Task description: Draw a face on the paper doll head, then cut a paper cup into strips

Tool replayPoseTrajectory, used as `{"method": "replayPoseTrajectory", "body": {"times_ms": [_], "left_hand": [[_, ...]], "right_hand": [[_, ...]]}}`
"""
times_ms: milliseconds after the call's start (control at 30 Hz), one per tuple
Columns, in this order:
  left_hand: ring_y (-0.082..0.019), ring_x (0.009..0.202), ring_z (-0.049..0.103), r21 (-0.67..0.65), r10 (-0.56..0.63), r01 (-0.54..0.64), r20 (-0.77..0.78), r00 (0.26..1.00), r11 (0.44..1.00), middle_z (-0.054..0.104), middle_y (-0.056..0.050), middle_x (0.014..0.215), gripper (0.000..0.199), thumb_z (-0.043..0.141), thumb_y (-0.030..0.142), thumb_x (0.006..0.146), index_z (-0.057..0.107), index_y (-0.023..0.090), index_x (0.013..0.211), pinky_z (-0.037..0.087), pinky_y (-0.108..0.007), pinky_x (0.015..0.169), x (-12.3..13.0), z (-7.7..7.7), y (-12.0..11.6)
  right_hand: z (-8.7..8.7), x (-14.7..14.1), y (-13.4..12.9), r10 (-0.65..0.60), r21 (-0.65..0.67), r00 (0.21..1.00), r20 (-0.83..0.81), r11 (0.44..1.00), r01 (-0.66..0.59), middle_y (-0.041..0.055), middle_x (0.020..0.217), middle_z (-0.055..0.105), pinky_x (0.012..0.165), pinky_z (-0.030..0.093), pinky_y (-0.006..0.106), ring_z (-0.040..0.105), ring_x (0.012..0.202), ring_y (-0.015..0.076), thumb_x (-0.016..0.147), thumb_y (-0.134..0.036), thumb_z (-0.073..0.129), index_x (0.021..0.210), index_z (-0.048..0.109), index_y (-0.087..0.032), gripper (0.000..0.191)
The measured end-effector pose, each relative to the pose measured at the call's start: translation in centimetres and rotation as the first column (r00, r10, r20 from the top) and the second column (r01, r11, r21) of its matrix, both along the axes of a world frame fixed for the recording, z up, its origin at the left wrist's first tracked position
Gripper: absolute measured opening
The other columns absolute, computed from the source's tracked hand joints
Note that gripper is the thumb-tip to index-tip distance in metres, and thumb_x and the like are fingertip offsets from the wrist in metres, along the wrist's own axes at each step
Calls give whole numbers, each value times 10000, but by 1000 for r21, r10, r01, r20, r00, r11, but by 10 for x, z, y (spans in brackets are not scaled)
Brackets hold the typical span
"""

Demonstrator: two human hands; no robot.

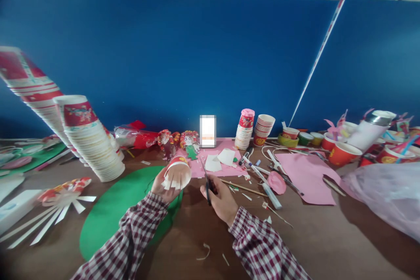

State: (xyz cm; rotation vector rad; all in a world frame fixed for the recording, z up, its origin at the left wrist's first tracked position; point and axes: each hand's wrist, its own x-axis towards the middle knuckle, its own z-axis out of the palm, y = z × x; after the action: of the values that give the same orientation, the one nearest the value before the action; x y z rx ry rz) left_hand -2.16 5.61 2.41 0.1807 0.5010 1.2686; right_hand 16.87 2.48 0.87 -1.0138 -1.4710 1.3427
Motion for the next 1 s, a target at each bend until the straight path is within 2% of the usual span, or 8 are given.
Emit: {"method": "replayPoseTrajectory", "body": {"times_ms": [233,400,567,767,900,1000], "left_hand": [[-205,944,632,115,-11,10,11,1000,993,667,-142,983,435,374,346,856,513,98,1185,461,-340,892,-3,-13,4],[-212,1053,588,118,63,-65,19,998,991,652,-141,1049,421,383,358,832,520,153,1173,452,-343,917,-2,-16,2],[-217,1058,587,84,76,-79,36,996,993,655,-139,1059,422,402,341,816,510,156,1180,469,-329,900,1,-12,-1],[-219,1070,579,96,74,-80,69,995,992,653,-147,1056,461,413,326,805,483,125,1214,458,-323,919,-1,-15,1],[-211,1084,569,113,62,-68,49,997,991,650,-142,1061,451,420,326,804,499,127,1201,443,-319,936,-1,-17,1],[-195,1063,582,72,77,-75,-16,997,995,662,-119,1044,405,386,352,834,538,163,1158,447,-304,927,-2,-18,1]], "right_hand": [[-1,0,0,-4,23,1000,-5,1000,4,-9,727,467,562,359,230,399,611,108,781,-422,595,1066,556,-185,374],[-1,0,0,1,20,1000,-3,1000,-1,-7,724,475,565,372,229,410,615,111,765,-414,614,1074,555,-187,387],[-2,0,1,5,36,1000,3,999,-5,-1,745,489,591,384,233,432,642,115,782,-402,592,1075,555,-185,366],[-2,0,1,16,14,999,-30,1000,-15,-11,743,496,624,386,237,438,657,114,756,-350,631,1077,561,-184,368],[-1,0,1,13,24,999,-37,1000,-12,-17,723,478,607,380,236,423,637,111,749,-349,639,1051,573,-185,350],[-2,0,1,11,45,1000,-15,999,-10,-17,723,470,592,376,227,418,639,110,766,-353,622,1056,567,-182,341]]}}
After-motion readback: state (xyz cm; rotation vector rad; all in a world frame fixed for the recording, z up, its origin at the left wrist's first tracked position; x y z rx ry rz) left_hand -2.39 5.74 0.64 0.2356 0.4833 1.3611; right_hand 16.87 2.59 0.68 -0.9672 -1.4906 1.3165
